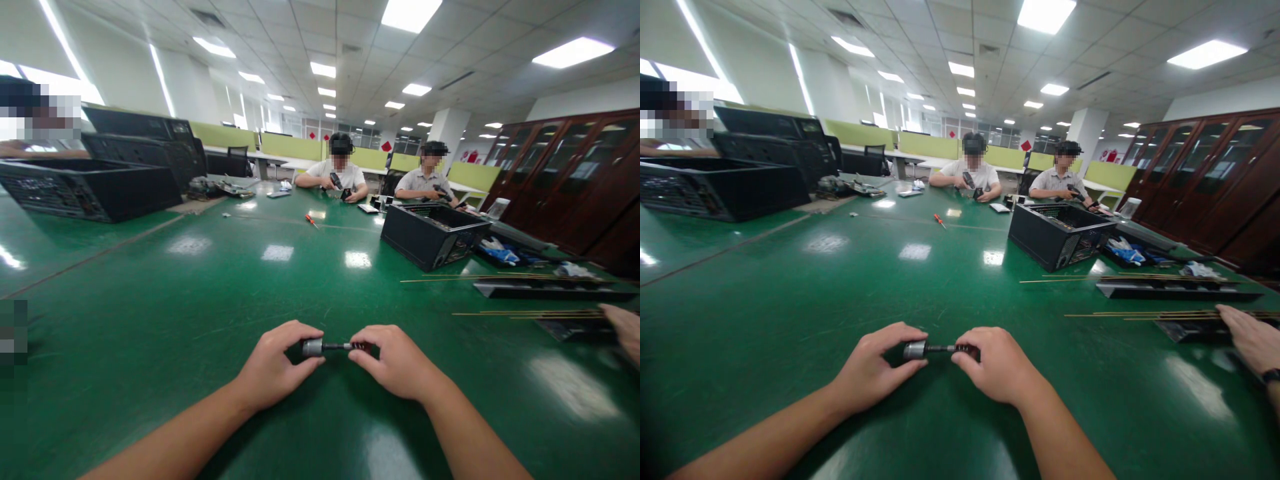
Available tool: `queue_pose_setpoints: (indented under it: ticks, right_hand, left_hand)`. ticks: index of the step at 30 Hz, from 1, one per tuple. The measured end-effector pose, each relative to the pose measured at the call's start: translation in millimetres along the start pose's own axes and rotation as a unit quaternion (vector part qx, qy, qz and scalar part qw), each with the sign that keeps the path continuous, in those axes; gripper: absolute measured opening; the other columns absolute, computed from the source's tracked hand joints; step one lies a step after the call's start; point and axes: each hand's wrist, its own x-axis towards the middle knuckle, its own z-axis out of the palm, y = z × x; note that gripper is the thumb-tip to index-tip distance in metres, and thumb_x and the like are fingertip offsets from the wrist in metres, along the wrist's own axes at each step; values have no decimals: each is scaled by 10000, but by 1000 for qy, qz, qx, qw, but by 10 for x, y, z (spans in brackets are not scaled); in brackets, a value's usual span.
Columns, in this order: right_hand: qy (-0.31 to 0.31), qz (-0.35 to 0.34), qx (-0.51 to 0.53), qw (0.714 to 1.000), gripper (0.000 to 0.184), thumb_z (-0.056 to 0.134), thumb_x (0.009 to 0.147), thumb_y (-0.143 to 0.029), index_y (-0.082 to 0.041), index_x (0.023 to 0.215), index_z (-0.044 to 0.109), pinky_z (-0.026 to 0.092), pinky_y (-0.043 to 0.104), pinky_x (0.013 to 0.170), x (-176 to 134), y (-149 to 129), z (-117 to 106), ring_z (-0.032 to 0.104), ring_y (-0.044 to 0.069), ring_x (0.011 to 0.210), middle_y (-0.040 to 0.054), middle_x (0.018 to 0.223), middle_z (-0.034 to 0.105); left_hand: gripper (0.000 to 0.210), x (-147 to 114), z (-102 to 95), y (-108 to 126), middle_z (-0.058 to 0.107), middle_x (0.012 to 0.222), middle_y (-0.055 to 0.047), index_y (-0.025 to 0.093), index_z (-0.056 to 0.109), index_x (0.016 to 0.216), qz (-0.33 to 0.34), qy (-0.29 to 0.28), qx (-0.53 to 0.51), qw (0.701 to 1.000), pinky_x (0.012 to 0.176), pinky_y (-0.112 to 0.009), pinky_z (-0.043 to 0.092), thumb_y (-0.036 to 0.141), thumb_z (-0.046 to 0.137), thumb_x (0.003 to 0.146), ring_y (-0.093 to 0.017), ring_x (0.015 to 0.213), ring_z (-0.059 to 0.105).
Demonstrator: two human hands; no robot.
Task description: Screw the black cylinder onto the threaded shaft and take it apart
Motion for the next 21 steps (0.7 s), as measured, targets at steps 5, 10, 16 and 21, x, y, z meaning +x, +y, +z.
queue_pose_setpoints:
  ticks: [5,10,16,21]
  right_hand:
    - [1,2,-1,1000,135,620,901,-275,-214,950,730,434,269,740,0,11,6,633,160,785,15,854,716]
    - [5,8,0,1000,136,626,896,-280,-218,953,733,441,273,742,-6,33,-9,636,163,783,16,859,719]
    - [7,22,9,1000,149,623,891,-269,-210,962,740,461,278,753,6,81,-41,647,168,793,28,887,730]
    - [-3,34,10,999,157,623,888,-269,-205,965,744,473,282,740,17,128,-41,658,178,791,35,885,739]
  left_hand:
    - [253,5,-3,11,729,941,-17,233,686,1031,-2,1,1,1000,803,-282,530,216,732,783,-162,861,681]
    - [251,5,-13,7,736,945,-24,232,698,1026,-11,6,-6,1000,807,-287,541,240,735,778,-172,865,689]
    - [299,51,4,-77,735,994,-45,208,681,1043,-140,25,-70,987,877,-351,554,336,738,778,-210,926,693]
    - [458,102,-83,-235,709,1114,-101,160,574,1258,-251,71,-244,934,853,-343,579,408,615,875,-190,910,700]
